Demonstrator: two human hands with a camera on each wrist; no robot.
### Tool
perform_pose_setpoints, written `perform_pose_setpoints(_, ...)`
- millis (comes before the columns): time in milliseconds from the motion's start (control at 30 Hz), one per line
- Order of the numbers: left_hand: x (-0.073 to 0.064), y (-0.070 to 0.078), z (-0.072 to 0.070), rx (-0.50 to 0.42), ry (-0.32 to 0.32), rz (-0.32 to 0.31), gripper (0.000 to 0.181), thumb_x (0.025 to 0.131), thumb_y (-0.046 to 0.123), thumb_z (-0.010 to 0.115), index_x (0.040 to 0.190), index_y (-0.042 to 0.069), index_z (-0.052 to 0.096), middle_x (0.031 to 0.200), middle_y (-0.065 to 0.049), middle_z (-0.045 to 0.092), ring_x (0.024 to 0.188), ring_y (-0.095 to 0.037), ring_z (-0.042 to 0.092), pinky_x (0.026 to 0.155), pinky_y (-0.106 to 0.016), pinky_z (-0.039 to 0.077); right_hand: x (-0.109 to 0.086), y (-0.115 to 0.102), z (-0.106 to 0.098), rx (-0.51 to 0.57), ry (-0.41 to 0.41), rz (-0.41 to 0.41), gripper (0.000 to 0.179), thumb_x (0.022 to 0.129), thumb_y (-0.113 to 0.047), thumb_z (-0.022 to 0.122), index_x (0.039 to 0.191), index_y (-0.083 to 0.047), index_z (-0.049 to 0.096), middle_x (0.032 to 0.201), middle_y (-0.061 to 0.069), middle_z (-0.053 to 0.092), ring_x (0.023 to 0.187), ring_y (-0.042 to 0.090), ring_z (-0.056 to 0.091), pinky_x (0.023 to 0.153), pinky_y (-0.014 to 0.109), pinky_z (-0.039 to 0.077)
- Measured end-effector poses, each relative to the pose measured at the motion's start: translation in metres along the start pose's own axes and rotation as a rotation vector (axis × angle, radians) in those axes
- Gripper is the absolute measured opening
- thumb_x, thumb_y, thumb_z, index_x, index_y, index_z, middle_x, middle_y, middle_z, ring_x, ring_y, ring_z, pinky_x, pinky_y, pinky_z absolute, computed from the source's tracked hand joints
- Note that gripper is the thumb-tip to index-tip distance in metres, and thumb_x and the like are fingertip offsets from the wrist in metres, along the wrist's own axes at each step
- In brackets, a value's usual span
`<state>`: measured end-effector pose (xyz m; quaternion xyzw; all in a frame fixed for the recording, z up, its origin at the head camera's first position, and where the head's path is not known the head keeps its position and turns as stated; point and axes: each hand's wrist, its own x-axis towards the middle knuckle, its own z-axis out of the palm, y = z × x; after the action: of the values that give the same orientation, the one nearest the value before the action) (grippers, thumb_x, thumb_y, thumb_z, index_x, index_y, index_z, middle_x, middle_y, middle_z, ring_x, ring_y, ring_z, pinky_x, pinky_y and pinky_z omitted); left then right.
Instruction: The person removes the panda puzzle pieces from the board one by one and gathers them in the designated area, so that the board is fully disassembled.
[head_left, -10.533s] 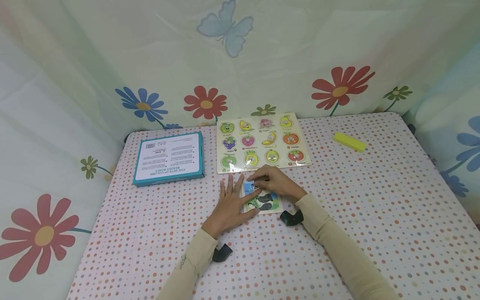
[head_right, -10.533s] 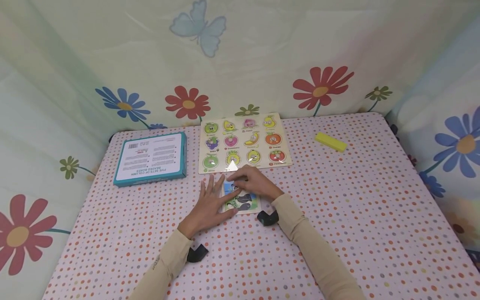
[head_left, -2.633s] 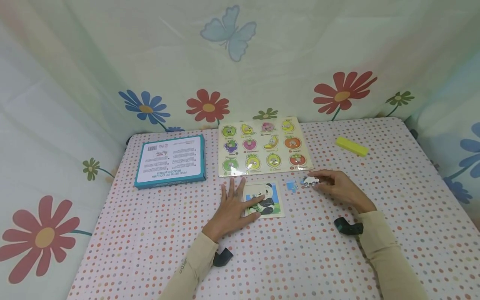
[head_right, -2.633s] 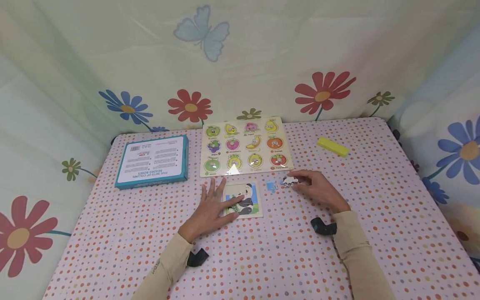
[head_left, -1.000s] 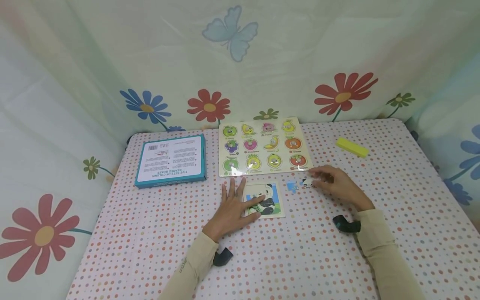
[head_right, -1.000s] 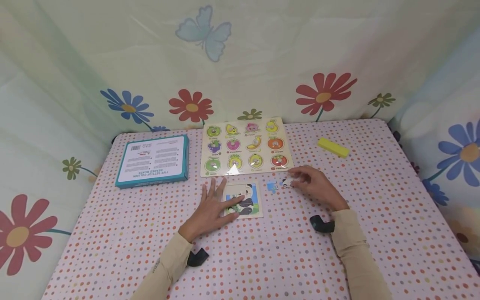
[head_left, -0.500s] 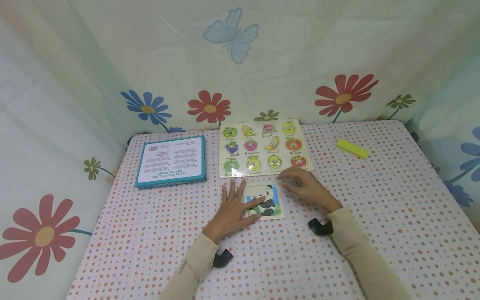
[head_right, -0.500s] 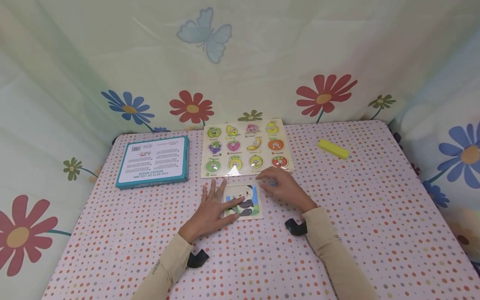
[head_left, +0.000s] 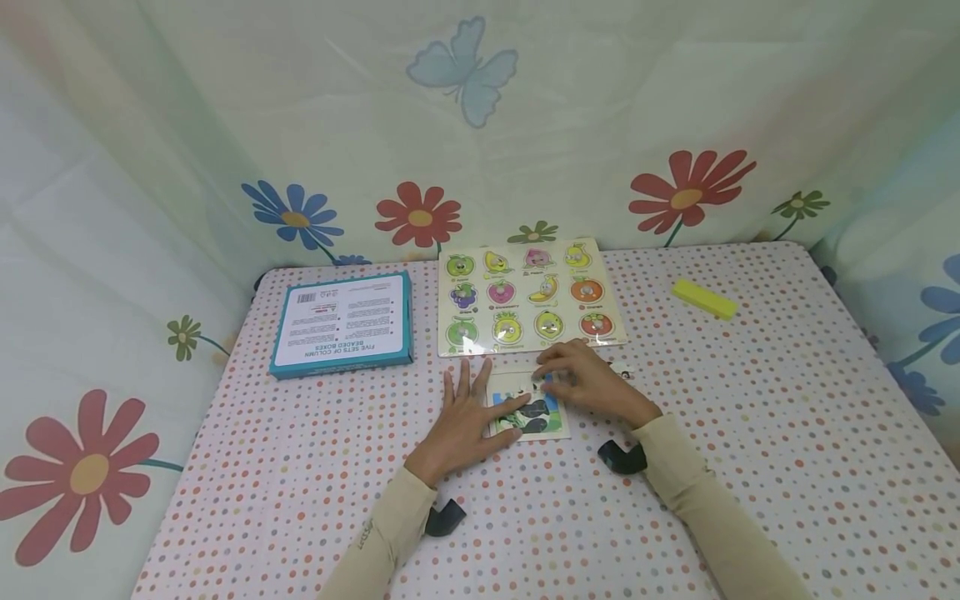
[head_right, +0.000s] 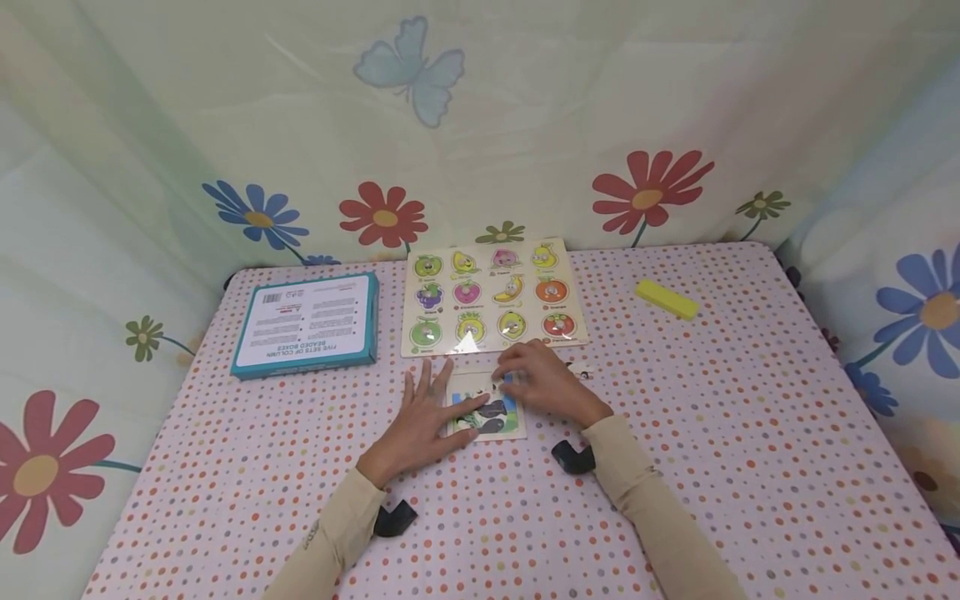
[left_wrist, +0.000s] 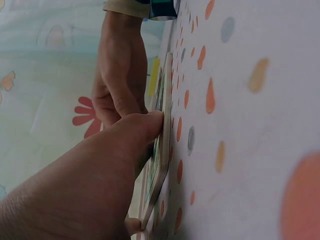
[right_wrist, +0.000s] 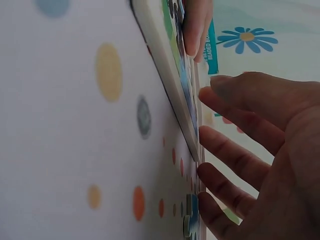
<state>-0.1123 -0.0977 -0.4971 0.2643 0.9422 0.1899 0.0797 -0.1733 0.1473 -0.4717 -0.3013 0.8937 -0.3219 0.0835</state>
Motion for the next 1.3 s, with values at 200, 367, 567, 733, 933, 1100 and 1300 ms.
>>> perform_pose_setpoints(200,0.0003,0.0006,0.0,0.005,-0.005,-0.005,0.052,0.094,0.064,0.04,0.143,0.049,0.035,0.161,-0.015,-0.006,0.142,-0.043,-0.018,0.111,-0.062,-0.01,-0.0018,-0.0018,-0.0003,-0.036,0.003,-0.036,0.017,0.086,-0.018,0.072,0.102,-0.014,0.075,0.121,0.011,0.059,0.111,0.029,0.046,0.094,0.052,0.039)
perform_pose_setpoints(367,0.001,0.0007,-0.0003,0.012,-0.007,-0.013,0.052,0.094,0.064,0.039,0.143,0.049,0.035,0.161,-0.015,-0.006,0.142,-0.043,-0.017,0.111,-0.061,-0.011,-0.0013,-0.0013,-0.0005,-0.043,0.007,-0.045,0.014,0.086,-0.017,0.071,0.099,-0.015,0.076,0.121,0.01,0.059,0.111,0.029,0.046,0.094,0.052,0.038)
perform_pose_setpoints(567,0.0005,0.0011,-0.0011,0.008,-0.004,-0.016,0.051,0.094,0.064,0.04,0.143,0.049,0.036,0.161,-0.015,-0.005,0.142,-0.043,-0.016,0.111,-0.062,-0.01,-0.0008,-0.0002,0.0006,-0.039,0.006,-0.044,0.013,0.087,-0.019,0.071,0.098,-0.016,0.076,0.121,0.01,0.059,0.11,0.028,0.045,0.093,0.052,0.037)
perform_pose_setpoints(733,0.0003,0.0014,-0.0013,0.003,-0.002,-0.015,0.051,0.094,0.063,0.04,0.143,0.049,0.036,0.161,-0.015,-0.005,0.142,-0.043,-0.016,0.111,-0.062,-0.011,-0.0015,0.0005,0.0015,-0.021,0.0,-0.025,0.014,0.088,-0.023,0.07,0.099,-0.017,0.076,0.122,0.009,0.058,0.112,0.028,0.044,0.095,0.053,0.036)
perform_pose_setpoints(933,0.0006,0.0012,-0.001,-0.003,-0.001,-0.009,0.051,0.094,0.063,0.041,0.143,0.049,0.036,0.16,-0.016,-0.005,0.142,-0.044,-0.016,0.111,-0.061,-0.011,-0.0031,0.0001,-0.0005,0.027,0.003,-0.014,0.016,0.089,-0.026,0.068,0.1,-0.017,0.076,0.121,0.008,0.058,0.112,0.027,0.044,0.095,0.053,0.036)
perform_pose_setpoints(1100,0.0007,0.001,-0.0008,-0.007,-0.002,-0.01,0.051,0.094,0.063,0.041,0.143,0.049,0.036,0.16,-0.016,-0.006,0.142,-0.043,-0.016,0.111,-0.061,-0.012,-0.004,0.0,-0.0004,0.032,0.011,-0.015,0.018,0.09,-0.027,0.067,0.101,-0.017,0.076,0.12,0.008,0.058,0.111,0.027,0.044,0.094,0.052,0.037)
perform_pose_setpoints(1300,0.0001,0.0015,-0.001,-0.003,0.001,-0.008,0.051,0.094,0.063,0.041,0.143,0.05,0.036,0.16,-0.016,-0.006,0.142,-0.044,-0.017,0.111,-0.061,-0.012,-0.0054,-0.0002,0.0003,0.031,0.021,-0.012,0.017,0.089,-0.026,0.068,0.101,-0.017,0.076,0.116,0.006,0.058,0.11,0.026,0.044,0.092,0.051,0.038)
